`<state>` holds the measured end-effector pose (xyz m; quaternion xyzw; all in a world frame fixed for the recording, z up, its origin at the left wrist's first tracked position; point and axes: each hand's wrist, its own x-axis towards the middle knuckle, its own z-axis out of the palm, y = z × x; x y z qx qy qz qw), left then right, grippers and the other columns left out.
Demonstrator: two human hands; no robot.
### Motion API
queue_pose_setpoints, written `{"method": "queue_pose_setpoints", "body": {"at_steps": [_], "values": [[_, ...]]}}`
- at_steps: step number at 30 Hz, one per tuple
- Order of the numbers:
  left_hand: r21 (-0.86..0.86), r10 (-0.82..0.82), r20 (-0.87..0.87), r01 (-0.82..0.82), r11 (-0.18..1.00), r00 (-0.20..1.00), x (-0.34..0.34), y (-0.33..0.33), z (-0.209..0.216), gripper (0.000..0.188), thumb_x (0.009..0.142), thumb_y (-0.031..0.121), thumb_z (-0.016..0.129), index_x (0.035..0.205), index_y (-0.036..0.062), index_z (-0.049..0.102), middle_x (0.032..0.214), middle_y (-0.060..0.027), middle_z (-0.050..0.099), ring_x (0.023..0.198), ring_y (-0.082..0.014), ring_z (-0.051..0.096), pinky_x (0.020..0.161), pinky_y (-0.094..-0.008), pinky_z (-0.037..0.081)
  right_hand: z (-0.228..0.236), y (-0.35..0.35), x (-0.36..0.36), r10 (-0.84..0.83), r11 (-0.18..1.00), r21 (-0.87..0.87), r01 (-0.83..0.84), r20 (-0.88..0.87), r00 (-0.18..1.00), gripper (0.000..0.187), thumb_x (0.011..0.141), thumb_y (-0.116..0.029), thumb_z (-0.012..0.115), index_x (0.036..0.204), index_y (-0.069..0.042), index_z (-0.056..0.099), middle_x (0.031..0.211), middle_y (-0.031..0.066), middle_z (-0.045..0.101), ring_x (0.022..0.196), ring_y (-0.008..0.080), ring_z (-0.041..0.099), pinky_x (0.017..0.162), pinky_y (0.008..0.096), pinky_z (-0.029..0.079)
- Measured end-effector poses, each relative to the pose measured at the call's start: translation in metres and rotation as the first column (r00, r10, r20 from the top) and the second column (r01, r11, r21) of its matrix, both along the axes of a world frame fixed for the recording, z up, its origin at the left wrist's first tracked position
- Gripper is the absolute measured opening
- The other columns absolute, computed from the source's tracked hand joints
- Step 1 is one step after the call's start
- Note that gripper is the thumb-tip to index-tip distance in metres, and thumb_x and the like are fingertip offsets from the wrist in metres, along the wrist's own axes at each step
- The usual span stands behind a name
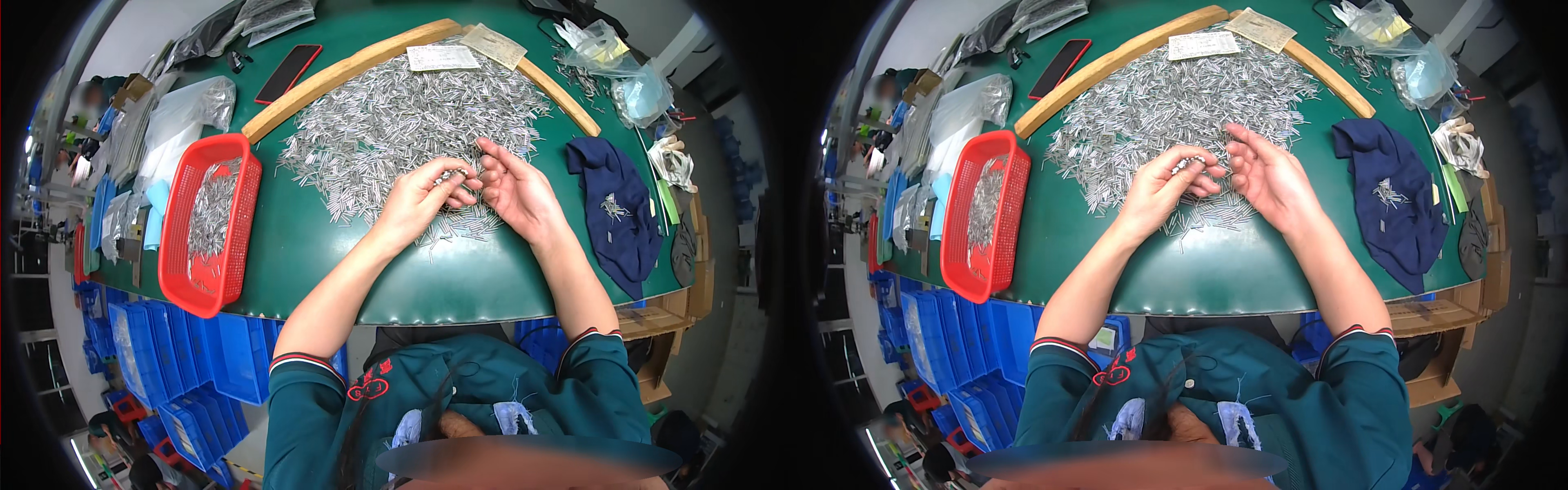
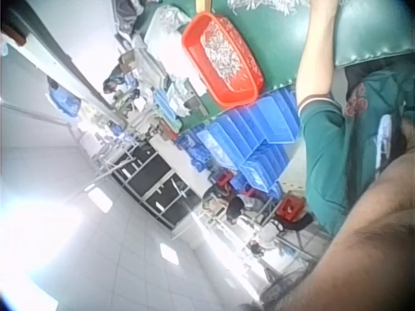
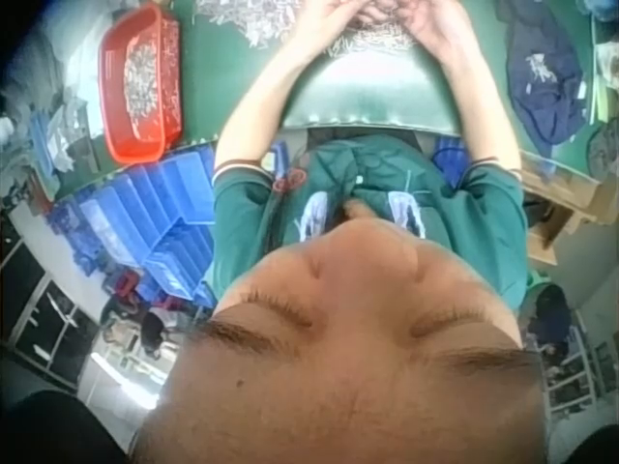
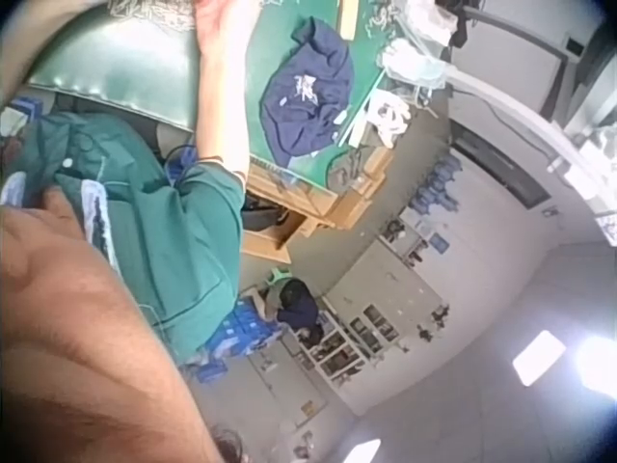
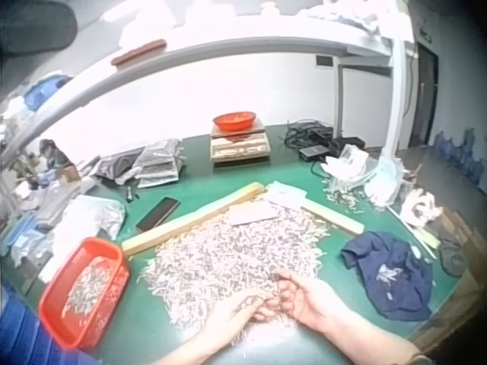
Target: The person sorts small metal fasteners by hand into a red plastic container.
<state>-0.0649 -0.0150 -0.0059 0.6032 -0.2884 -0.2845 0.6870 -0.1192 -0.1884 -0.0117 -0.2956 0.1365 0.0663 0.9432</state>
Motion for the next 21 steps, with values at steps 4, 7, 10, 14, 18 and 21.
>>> {"method": "queue_pose_setpoints", "body": {"at_steps": [4,7,10,14,18,21], "values": [[-0.013,0.001,-0.01,-0.001,1.0,1.0,-0.001,-0.002,0.0,0.018,0.09,0.01,0.041,0.103,0.0025,0.051,0.093,-0.0102,0.06,0.08,-0.0135,0.06,0.07,-0.0243,0.048,0.011,0.005,-0.001,-0.097,0.988,-0.118,0.095,-0.014,0.995,0.035,0.087,-0.009,0.04,0.121,0.003,0.037,0.09,0.005,0.053,0.071,0.0077,0.05,0.059,0.0194,0.042],[-0.011,0.024,-0.009,-0.024,1.0,1.0,-0.001,-0.001,0.002,0.018,0.089,0.009,0.042,0.102,0.0032,0.053,0.09,-0.009,0.061,0.078,-0.0131,0.061,0.068,-0.024,0.049,0.013,0.008,0.001,-0.148,0.976,-0.167,0.141,-0.031,0.989,0.039,0.085,-0.005,0.042,0.122,0.003,0.035,0.09,0.0058,0.053,0.071,0.0077,0.049,0.059,0.0196,0.042],[-0.012,0.026,-0.006,-0.026,1.0,1.0,-0.002,-0.001,0.003,0.017,0.089,0.009,0.042,0.101,0.0033,0.053,0.09,-0.0089,0.061,0.078,-0.0131,0.061,0.068,-0.024,0.049,0.006,0.003,0.001,-0.102,0.985,-0.142,0.099,-0.008,0.995,0.041,0.08,-0.001,0.044,0.121,0.004,0.036,0.089,0.0057,0.052,0.073,0.0078,0.049,0.061,0.0199,0.041],[-0.018,0.025,-0.013,-0.025,1.0,1.0,-0.002,-0.002,0.003,0.018,0.089,0.01,0.043,0.102,0.0033,0.052,0.089,-0.009,0.061,0.077,-0.0131,0.061,0.068,-0.0241,0.049,0.007,0.001,-0.001,-0.057,0.987,-0.15,0.062,0.039,0.998,0.037,0.077,0.0,0.046,0.114,0.003,0.042,0.088,0.0041,0.051,0.076,0.0078,0.048,0.063,0.0201,0.04],[0.0,0.032,-0.008,-0.032,0.999,0.999,0.0,-0.002,-0.001,0.018,0.089,0.011,0.042,0.103,0.0032,0.052,0.089,-0.0092,0.061,0.077,-0.0131,0.061,0.067,-0.0241,0.049,0.014,0.006,0.0,-0.157,0.957,-0.239,0.163,0.046,0.987,0.028,0.081,-0.006,0.049,0.107,0.002,0.049,0.085,0.0027,0.051,0.072,0.0078,0.048,0.061,0.0195,0.039],[0.024,0.04,-0.009,-0.04,0.999,0.999,0.0,-0.003,-0.002,0.019,0.09,0.012,0.042,0.103,0.003,0.052,0.087,-0.0092,0.061,0.076,-0.0131,0.061,0.067,-0.0241,0.049,0.016,0.009,-0.003,-0.05,0.884,-0.454,0.108,0.138,0.989,0.025,0.082,-0.013,0.054,0.103,0.001,0.052,0.081,0.0011,0.051,0.071,0.0065,0.048,0.062,0.018,0.039]]}}
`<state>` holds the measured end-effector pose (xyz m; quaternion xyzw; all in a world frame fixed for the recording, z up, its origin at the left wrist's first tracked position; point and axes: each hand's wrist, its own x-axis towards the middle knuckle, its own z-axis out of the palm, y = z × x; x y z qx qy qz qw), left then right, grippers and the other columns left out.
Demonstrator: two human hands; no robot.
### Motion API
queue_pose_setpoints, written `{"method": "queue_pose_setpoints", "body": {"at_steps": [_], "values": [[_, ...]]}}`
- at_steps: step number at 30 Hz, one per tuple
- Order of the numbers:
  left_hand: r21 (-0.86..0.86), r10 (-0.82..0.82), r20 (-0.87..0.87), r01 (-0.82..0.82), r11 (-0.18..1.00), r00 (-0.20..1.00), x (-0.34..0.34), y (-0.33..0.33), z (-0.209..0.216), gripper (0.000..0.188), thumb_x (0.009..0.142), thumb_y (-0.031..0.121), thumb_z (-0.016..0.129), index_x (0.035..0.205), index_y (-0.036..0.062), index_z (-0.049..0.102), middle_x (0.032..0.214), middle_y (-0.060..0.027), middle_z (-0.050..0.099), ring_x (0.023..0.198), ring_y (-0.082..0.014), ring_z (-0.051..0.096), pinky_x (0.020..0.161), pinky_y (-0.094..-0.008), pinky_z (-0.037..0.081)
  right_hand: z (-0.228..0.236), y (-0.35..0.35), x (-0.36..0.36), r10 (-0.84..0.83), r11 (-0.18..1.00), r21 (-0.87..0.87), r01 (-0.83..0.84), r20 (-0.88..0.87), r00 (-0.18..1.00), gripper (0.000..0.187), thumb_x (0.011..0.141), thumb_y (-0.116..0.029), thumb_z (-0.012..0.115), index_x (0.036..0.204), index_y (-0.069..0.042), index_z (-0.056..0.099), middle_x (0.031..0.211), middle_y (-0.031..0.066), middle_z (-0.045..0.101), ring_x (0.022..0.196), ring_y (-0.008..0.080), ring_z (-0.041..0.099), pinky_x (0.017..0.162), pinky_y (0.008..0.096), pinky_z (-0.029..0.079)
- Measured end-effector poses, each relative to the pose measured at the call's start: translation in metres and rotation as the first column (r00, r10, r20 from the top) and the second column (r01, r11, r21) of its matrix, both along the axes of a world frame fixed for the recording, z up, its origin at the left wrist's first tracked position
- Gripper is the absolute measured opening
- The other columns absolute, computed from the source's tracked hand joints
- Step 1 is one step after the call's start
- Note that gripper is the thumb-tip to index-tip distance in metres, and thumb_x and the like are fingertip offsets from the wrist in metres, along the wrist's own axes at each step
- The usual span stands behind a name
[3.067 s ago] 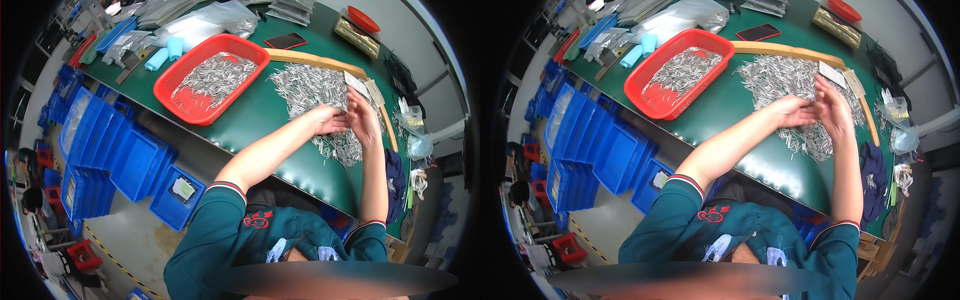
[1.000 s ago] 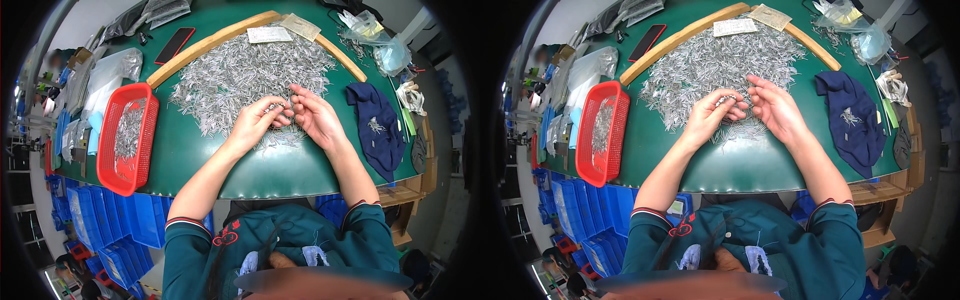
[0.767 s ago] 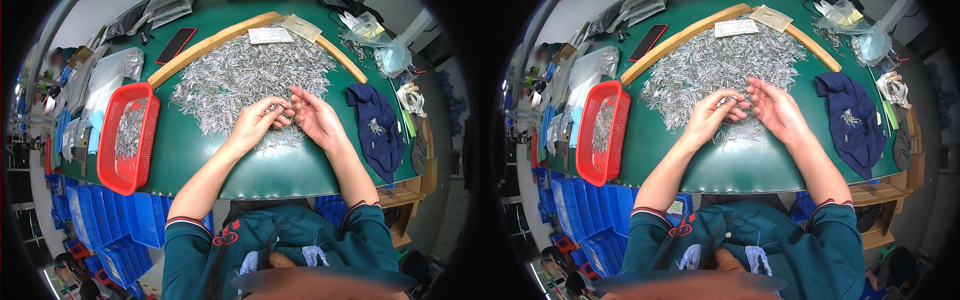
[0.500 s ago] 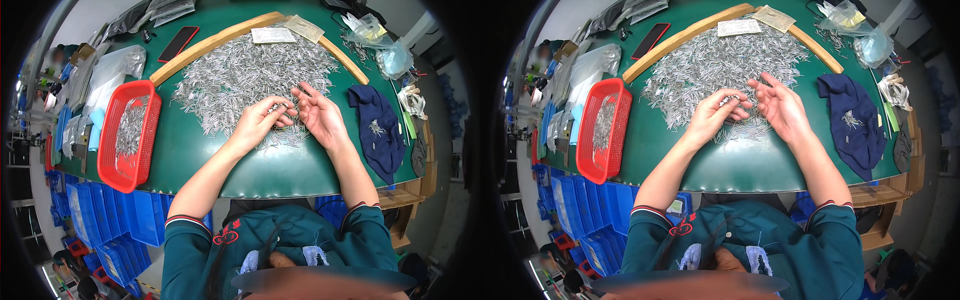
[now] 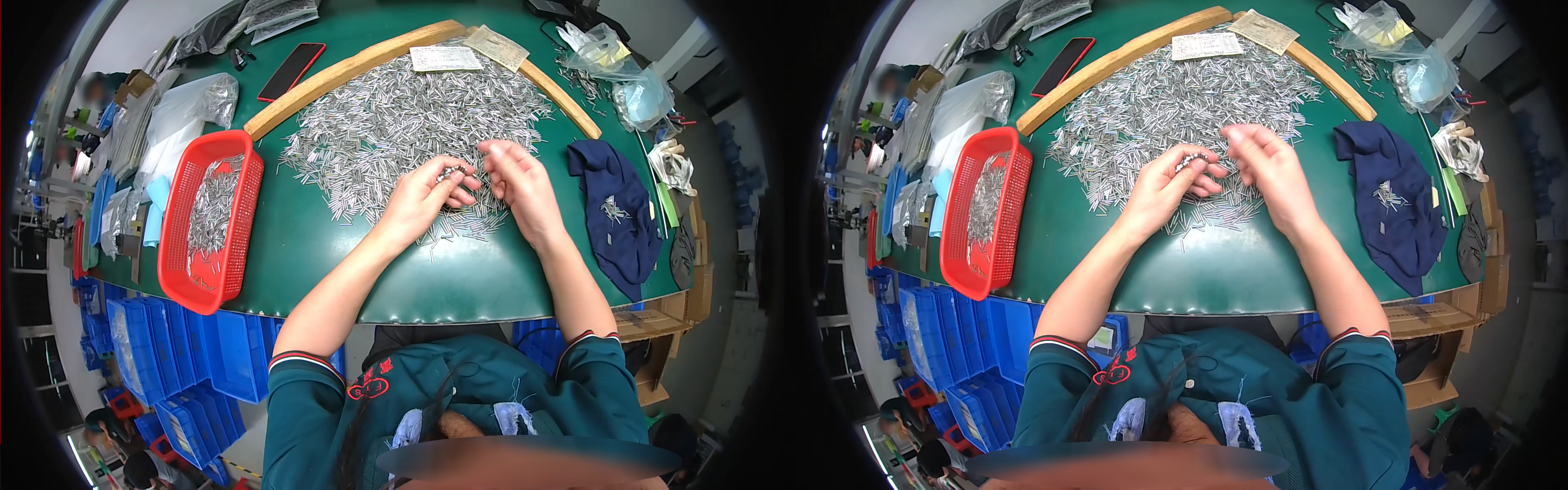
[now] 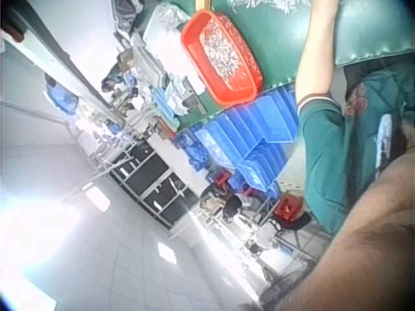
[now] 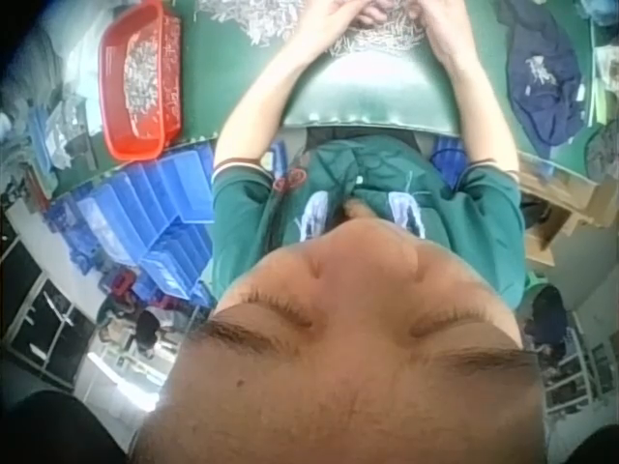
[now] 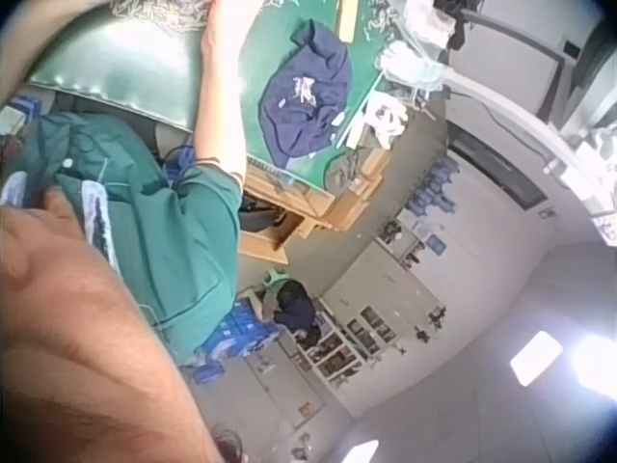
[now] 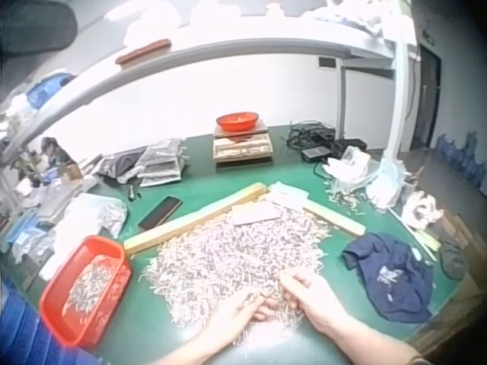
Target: The person sorts small metal fasteners by hand into a red plastic container.
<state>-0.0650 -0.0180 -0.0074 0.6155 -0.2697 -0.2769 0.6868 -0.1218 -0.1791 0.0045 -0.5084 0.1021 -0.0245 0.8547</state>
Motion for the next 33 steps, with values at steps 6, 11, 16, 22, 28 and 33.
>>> {"method": "queue_pose_setpoints", "body": {"at_steps": [6,11,16,22,28,33], "values": [[0.192,-0.018,0.074,0.004,0.981,0.997,0.004,0.002,-0.017,0.02,0.088,0.006,0.042,0.106,-0.0006,0.049,0.094,-0.0085,0.058,0.083,-0.012,0.058,0.068,-0.023,0.049,-0.01,0.023,0.0,0.085,0.606,-0.776,0.176,0.283,0.955,0.03,0.071,-0.014,0.068,0.098,-0.006,0.058,0.076,0.0012,0.047,0.068,0.0079,0.047,0.063,0.0213,0.042],[0.218,-0.084,-0.042,0.091,0.972,0.996,0.004,0.003,-0.012,0.022,0.086,0.005,0.042,0.105,-0.0031,0.05,0.095,-0.0075,0.057,0.082,-0.0106,0.058,0.068,-0.0221,0.05,-0.01,0.024,0.0,0.158,0.482,-0.857,0.182,0.289,0.944,0.026,0.072,-0.017,0.066,0.094,-0.007,0.058,0.079,0.0048,0.05,0.07,0.0126,0.05,0.064,0.025,0.043],[0.234,-0.187,-0.201,0.232,0.944,0.962,0.006,0.008,0.006,0.022,0.086,0.007,0.042,0.104,-0.0034,0.05,0.092,-0.0099,0.059,0.08,-0.0128,0.06,0.067,-0.0231,0.051,-0.017,0.024,0.001,0.204,0.435,-0.879,0.197,0.31,0.929,0.02,0.076,-0.017,0.062,0.091,-0.005,0.057,0.079,0.0064,0.053,0.07,0.0148,0.053,0.063,0.0263,0.043],[0.149,-0.292,-0.386,0.372,0.916,0.875,0.011,0.014,0.013,0.025,0.088,0.016,0.045,0.102,-0.0057,0.047,0.091,-0.0145,0.059,0.079,-0.0189,0.062,0.068,-0.0248,0.052,-0.015,0.014,0.004,0.15,0.917,-0.352,-0.188,-0.132,0.98,0.017,0.082,-0.018,0.058,0.089,-0.003,0.057,0.074,0.0029,0.056,0.062,0.0092,0.051,0.058,0.0203,0.041],[-0.005,-0.209,-0.525,0.243,0.97,0.825,0.016,0.019,0.014,0.026,0.088,0.019,0.046,0.099,-0.0043,0.047,0.088,-0.0145,0.059,0.078,-0.0192,0.062,0.067,-0.0248,0.052,-0.018,0.003,0.008,0.345,0.734,0.64,-0.227,-0.063,0.936,0.016,0.087,-0.02,0.051,0.088,-0.004,0.049,0.074,0.0003,0.048,0.062,0.0053,0.046,0.058,0.0184,0.044],[-0.011,-0.102,-0.475,0.11,0.994,0.874,0.021,0.02,0.013,0.026,0.09,0.023,0.043,0.102,-0.0008,0.046,0.091,-0.0124,0.057,0.079,-0.018,0.059,0.067,-0.0248,0.05,-0.017,-0.001,0.006,0.41,0.428,0.883,-0.194,0.002,0.912,0.018,0.089,-0.02,0.047,0.095,-0.004,0.046,0.079,0.0004,0.044,0.065,0.006,0.047,0.059,0.0205,0.044]]}}
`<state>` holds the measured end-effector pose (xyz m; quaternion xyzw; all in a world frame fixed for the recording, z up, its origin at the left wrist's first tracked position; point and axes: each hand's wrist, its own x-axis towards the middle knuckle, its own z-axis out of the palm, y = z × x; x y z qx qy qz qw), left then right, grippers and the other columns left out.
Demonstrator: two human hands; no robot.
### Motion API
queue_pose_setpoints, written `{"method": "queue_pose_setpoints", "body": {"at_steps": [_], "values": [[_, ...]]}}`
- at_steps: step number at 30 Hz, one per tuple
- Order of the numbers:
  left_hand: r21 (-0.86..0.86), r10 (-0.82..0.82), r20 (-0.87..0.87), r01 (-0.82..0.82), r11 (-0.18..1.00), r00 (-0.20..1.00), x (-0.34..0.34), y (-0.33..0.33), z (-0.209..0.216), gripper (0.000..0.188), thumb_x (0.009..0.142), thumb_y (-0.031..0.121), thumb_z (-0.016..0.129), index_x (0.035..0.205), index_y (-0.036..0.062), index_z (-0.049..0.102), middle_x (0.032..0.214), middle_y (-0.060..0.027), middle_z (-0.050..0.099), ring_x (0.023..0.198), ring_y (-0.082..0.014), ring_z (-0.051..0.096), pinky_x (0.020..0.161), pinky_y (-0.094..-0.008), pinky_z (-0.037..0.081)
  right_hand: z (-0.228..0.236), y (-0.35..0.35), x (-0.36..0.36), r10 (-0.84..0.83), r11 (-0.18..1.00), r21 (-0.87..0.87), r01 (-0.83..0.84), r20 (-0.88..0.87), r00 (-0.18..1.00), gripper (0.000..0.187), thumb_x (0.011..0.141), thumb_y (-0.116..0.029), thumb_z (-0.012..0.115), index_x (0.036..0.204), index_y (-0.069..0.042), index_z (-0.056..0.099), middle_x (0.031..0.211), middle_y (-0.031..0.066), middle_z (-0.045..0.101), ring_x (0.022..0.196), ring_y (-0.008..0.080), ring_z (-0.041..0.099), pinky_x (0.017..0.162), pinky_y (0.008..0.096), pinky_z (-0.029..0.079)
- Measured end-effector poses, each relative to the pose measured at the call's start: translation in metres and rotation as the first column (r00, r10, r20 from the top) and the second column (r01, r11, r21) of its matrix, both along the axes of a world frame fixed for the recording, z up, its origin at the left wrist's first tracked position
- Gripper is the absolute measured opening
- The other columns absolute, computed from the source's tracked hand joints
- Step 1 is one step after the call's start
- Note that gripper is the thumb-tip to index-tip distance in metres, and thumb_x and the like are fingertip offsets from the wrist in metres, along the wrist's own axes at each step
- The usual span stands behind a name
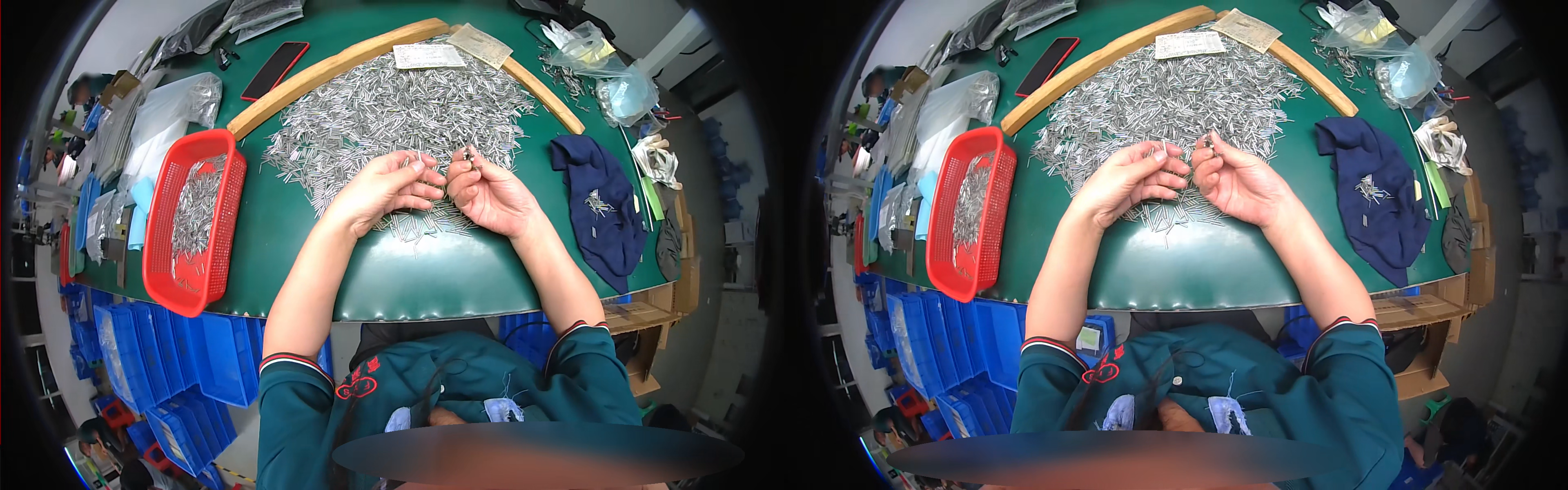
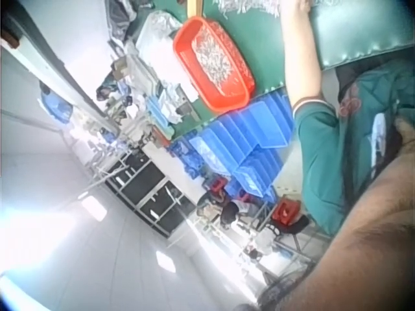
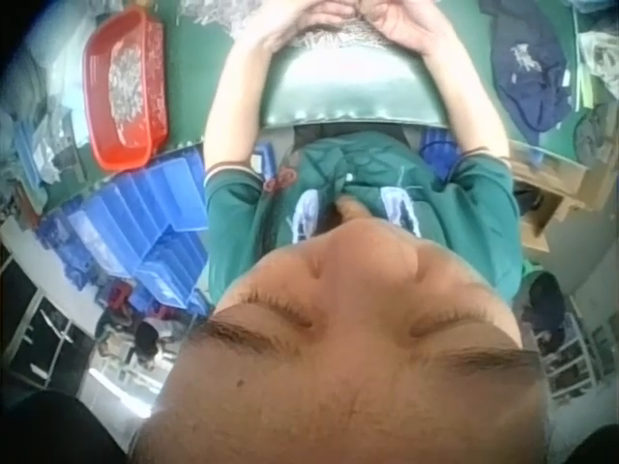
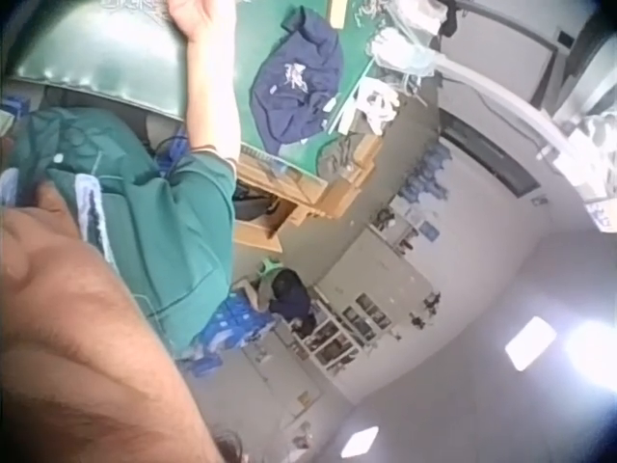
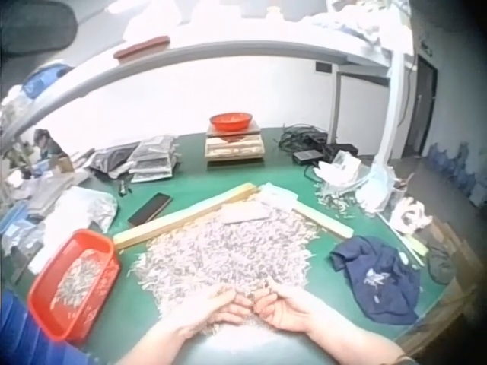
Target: The person sorts small metal fasteners by hand into a red plastic container.
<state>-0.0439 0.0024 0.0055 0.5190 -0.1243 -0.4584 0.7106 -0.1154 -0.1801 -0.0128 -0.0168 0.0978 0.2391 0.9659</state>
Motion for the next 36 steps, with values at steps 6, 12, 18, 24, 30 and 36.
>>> {"method": "queue_pose_setpoints", "body": {"at_steps": [6,12,18,24,30,36], "values": [[-0.023,0.099,-0.069,-0.101,0.995,0.993,0.0034,-0.0001,-0.0034,0.025,0.09,0.025,0.042,0.096,0.001,0.048,0.083,-0.0086,0.057,0.071,-0.0139,0.058,0.06,-0.023,0.049,0.0006,-0.0007,-0.0003,0.025,0.997,0.075,-0.024,-0.021,0.999,0.017,0.089,-0.02,0.047,0.095,-0.004,0.046,0.079,0.0004,0.044,0.066,0.0074,0.047,0.059,0.0215,0.044],[0.006,0.098,-0.015,-0.098,0.995,0.995,0.0028,-0.0032,-0.0053,0.021,0.089,0.021,0.043,0.093,0.0011,0.05,0.081,-0.0069,0.056,0.066,-0.0108,0.055,0.055,-0.0211,0.047,0.0003,-0.0013,0.0003,0.025,0.993,0.118,-0.021,-0.031,0.999,0.018,0.088,-0.02,0.047,0.093,-0.003,0.047,0.079,0.0009,0.044,0.066,0.008,0.047,0.06,0.0216,0.044],[0.014,0.107,-0.009,-0.107,0.994,0.994,0.002,-0.0023,-0.0063,0.021,0.088,0.02,0.044,0.093,0.0007,0.05,0.081,-0.0065,0.056,0.066,-0.0104,0.055,0.056,-0.0204,0.047,0.0001,-0.0001,-0.0002,0.012,0.99,0.144,-0.003,-0.063,0.998,0.018,0.088,-0.019,0.047,0.092,-0.002,0.047,0.078,0.0014,0.045,0.068,0.0089,0.047,0.061,0.0216,0.044],[0.013,0.1,-0.019,-0.1,0.995,0.995,0.0015,-0.004,-0.0049,0.021,0.089,0.019,0.044,0.095,0.0006,0.05,0.078,-0.004,0.055,0.063,-0.0079,0.053,0.053,-0.0184,0.047,0.0002,-0.0015,0.0001,0.014,0.988,0.153,-0.008,-0.044,0.999,0.018,0.089,-0.02,0.047,0.092,-0.002,0.047,0.078,0.0011,0.045,0.067,0.0084,0.047,0.061,0.0216,0.044],[-0.071,0.067,-0.177,-0.081,0.994,0.982,0.0019,-0.002,-0.0036,0.024,0.089,0.016,0.043,0.105,-0.0018,0.047,0.09,-0.01,0.057,0.08,-0.016,0.059,0.067,-0.0245,0.05,0.0017,-0.0013,-0.0008,0.016,0.991,0.133,-0.012,-0.023,1.0,0.018,0.089,-0.021,0.046,0.094,-0.003,0.047,0.078,0.0004,0.045,0.067,0.0074,0.047,0.061,0.0217,0.044],[-0.076,0.061,-0.114,-0.07,0.995,0.992,0.0044,0.0003,0.0002,0.026,0.087,0.012,0.046,0.109,-0.0028,0.044,0.099,-0.0152,0.057,0.091,-0.0217,0.058,0.077,-0.0291,0.05,0.0001,-0.0027,-0.0013,0.039,0.99,0.137,-0.043,0.033,0.999,0.02,0.089,-0.022,0.046,0.097,-0.004,0.046,0.079,-0.0001,0.045,0.067,0.007,0.046,0.061,0.022,0.044]]}}
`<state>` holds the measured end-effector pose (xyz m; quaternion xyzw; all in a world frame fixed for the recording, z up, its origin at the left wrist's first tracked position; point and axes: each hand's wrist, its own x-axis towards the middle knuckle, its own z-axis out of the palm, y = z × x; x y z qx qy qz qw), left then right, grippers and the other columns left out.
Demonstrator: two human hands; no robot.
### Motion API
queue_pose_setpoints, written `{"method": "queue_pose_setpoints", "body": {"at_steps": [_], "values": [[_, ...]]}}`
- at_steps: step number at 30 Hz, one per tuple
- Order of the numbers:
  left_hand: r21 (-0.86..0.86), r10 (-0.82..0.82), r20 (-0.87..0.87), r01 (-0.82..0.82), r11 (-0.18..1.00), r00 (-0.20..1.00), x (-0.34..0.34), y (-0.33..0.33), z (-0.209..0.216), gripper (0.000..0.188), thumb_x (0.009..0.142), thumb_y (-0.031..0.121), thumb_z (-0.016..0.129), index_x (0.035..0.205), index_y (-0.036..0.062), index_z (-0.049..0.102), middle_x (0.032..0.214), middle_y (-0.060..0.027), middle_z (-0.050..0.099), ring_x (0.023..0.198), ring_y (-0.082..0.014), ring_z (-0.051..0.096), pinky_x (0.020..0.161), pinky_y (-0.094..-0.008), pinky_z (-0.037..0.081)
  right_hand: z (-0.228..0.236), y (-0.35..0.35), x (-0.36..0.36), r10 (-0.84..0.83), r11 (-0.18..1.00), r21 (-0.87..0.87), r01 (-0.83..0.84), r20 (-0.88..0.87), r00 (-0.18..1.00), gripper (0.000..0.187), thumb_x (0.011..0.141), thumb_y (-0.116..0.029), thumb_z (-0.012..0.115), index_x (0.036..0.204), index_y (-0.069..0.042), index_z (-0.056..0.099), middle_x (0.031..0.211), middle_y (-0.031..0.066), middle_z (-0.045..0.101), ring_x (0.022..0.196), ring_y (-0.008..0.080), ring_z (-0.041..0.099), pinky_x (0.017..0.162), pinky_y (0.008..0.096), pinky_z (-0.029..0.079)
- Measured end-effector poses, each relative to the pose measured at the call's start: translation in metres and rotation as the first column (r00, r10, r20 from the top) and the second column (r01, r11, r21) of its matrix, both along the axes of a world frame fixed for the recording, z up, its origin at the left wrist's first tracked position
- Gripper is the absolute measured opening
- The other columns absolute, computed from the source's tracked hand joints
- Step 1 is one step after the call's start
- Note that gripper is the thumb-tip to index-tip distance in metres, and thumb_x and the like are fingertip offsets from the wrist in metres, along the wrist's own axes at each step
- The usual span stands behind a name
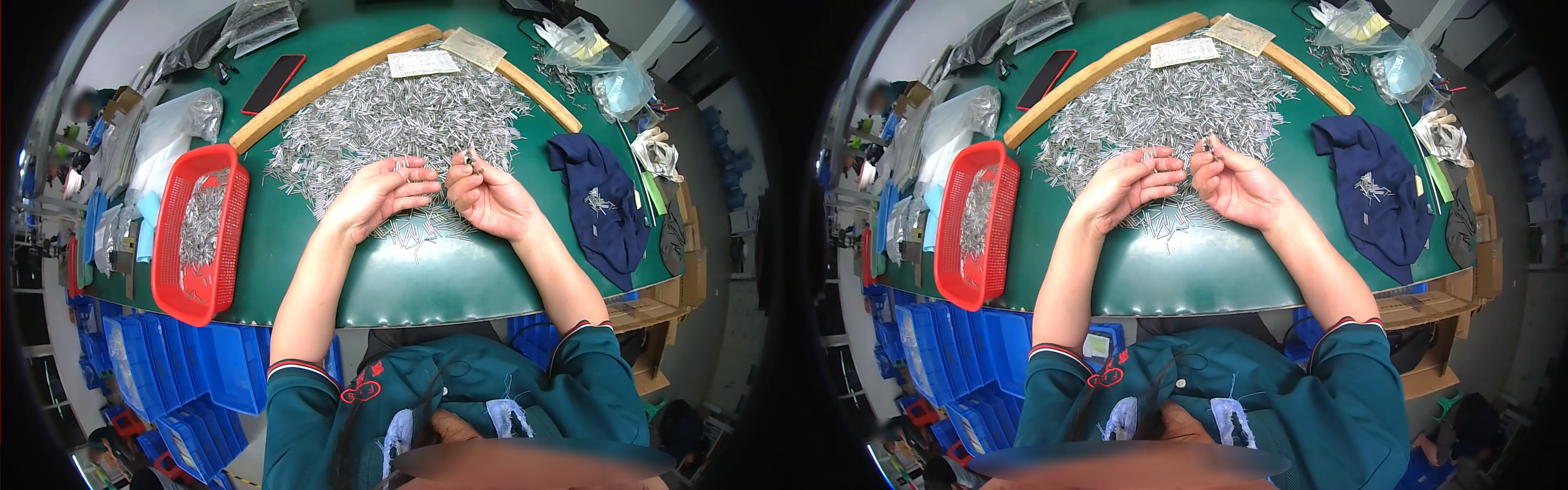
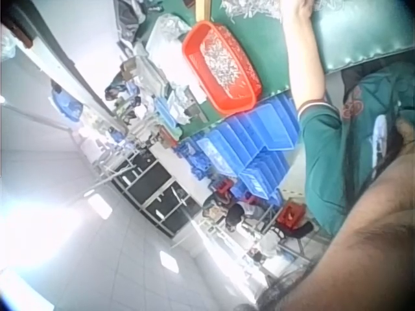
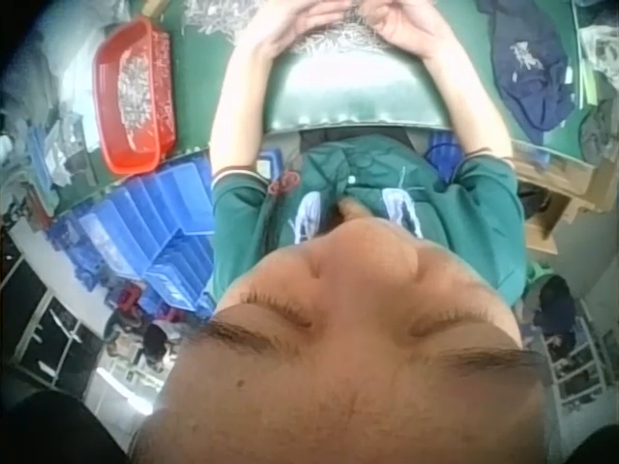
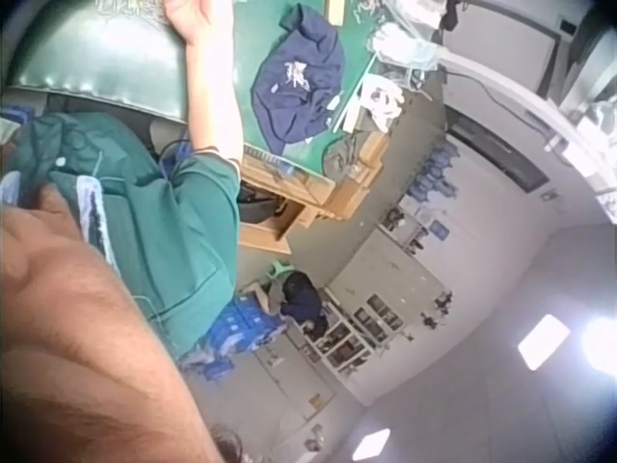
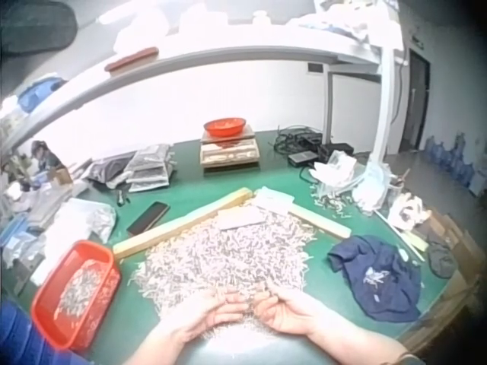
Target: The person sorts small metal fasteners by hand into a red plastic container.
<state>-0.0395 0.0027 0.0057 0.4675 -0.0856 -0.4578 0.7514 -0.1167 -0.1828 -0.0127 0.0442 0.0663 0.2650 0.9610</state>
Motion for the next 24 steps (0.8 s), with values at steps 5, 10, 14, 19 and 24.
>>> {"method": "queue_pose_setpoints", "body": {"at_steps": [5,10,14,19,24], "values": [[0.069,-0.03,0.07,0.025,0.997,0.997,0.001,0.002,0.002,0.027,0.087,0.013,0.048,0.108,-0.0033,0.045,0.1,-0.0156,0.057,0.087,-0.0194,0.06,0.073,-0.0259,0.051,-0.002,0.0,0.0,0.014,0.999,0.033,-0.015,0.038,0.999,0.021,0.089,-0.023,0.046,0.099,-0.004,0.046,0.079,-0.0005,0.044,0.068,0.0071,0.047,0.063,0.0229,0.044],[0.109,-0.007,0.169,-0.011,0.994,0.986,-0.002,0.001,0.001,0.027,0.086,0.015,0.05,0.104,-0.0047,0.049,0.097,-0.0147,0.059,0.083,-0.0159,0.06,0.071,-0.0235,0.051,0.007,0.003,0.0,-0.079,0.988,-0.137,0.07,-0.062,0.995,0.017,0.088,-0.02,0.046,0.09,-0.004,0.05,0.083,0.0022,0.049,0.074,0.0113,0.051,0.066,0.0265,0.045],[0.169,-0.02,0.321,-0.036,0.985,0.947,-0.004,-0.002,0.002,0.024,0.087,0.015,0.046,0.102,-0.0036,0.052,0.092,-0.0121,0.06,0.083,-0.0164,0.06,0.07,-0.024,0.05,0.001,0.0,0.0,-0.084,0.972,-0.218,0.088,0.029,0.996,0.015,0.081,-0.017,0.045,0.086,-0.004,0.051,0.086,0.0066,0.051,0.075,0.0141,0.052,0.063,0.0263,0.045],[0.138,-0.013,0.44,-0.053,0.989,0.898,-0.005,-0.004,-0.005,0.021,0.088,0.011,0.044,0.099,-0.0038,0.053,0.089,-0.0114,0.06,0.081,-0.0154,0.061,0.069,-0.024,0.049,0.011,0.003,-0.002,-0.1,0.917,-0.381,0.12,0.073,0.992,0.013,0.081,-0.017,0.047,0.084,-0.005,0.051,0.084,0.0051,0.051,0.07,0.0115,0.049,0.057,0.0229,0.042],[0.145,-0.019,0.501,-0.063,0.987,0.865,-0.01,-0.006,-0.005,0.022,0.087,0.008,0.043,0.102,-0.0031,0.054,0.09,-0.0106,0.061,0.081,-0.0147,0.06,0.07,-0.0242,0.049,0.014,0.011,-0.004,-0.047,0.572,-0.804,0.163,0.167,0.985,0.016,0.085,-0.021,0.053,0.081,-0.006,0.052,0.062,-0.0061,0.042,0.046,-0.0009,0.028,0.036,0.0139,0.021]]}}
